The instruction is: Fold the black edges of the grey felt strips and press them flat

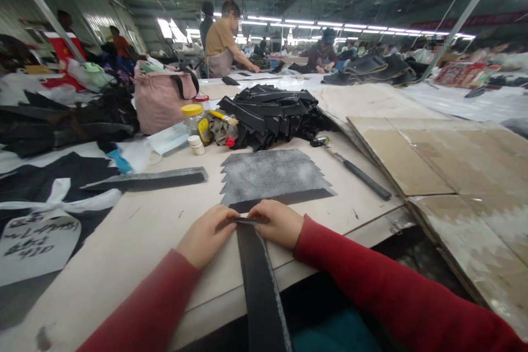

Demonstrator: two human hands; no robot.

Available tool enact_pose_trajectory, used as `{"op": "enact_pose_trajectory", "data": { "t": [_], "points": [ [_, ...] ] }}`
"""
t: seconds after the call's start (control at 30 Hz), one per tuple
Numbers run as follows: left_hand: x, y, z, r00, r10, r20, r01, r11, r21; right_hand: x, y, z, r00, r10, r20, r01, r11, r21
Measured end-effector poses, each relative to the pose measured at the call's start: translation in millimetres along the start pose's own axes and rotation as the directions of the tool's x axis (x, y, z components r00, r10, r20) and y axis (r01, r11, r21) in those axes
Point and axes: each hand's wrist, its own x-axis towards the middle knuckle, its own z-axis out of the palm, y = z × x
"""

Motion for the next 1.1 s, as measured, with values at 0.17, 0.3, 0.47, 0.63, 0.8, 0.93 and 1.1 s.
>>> {"op": "enact_pose_trajectory", "data": {
  "t": [0.17,0.3,0.47,0.63,0.8,0.93,1.1],
  "points": [
    [-0.4,-0.8,-0.4,0.997,0.050,-0.067,-0.049,0.999,0.022,-0.2,-0.2,0.7,0.999,-0.038,-0.002,0.038,0.999,-0.027],
    [-0.5,-0.8,-0.1,0.992,0.102,-0.076,-0.097,0.993,0.067,0.2,-2.7,1.0,0.998,-0.065,0.021,0.066,0.994,-0.089],
    [0.9,-3.5,-0.2,0.989,0.138,-0.061,-0.128,0.982,0.138,1.2,-0.5,2.6,0.995,-0.089,0.034,0.092,0.988,-0.125],
    [5.0,-4.4,-4.2,0.991,0.136,-0.012,-0.133,0.984,0.117,0.9,-0.6,2.7,0.997,-0.070,0.037,0.074,0.991,-0.109],
    [8.5,-6.7,-6.2,0.988,0.154,0.031,-0.156,0.981,0.119,0.4,-3.0,2.0,0.998,-0.050,0.026,0.052,0.993,-0.108],
    [7.0,-8.4,-5.2,0.983,0.178,0.031,-0.181,0.974,0.138,0.1,-3.5,2.2,0.996,-0.082,0.018,0.083,0.991,-0.105],
    [2.8,-13.1,-3.3,0.966,0.257,0.038,-0.258,0.936,0.240,-0.6,-3.5,4.0,0.993,-0.112,0.029,0.115,0.978,-0.177]
  ]
}}
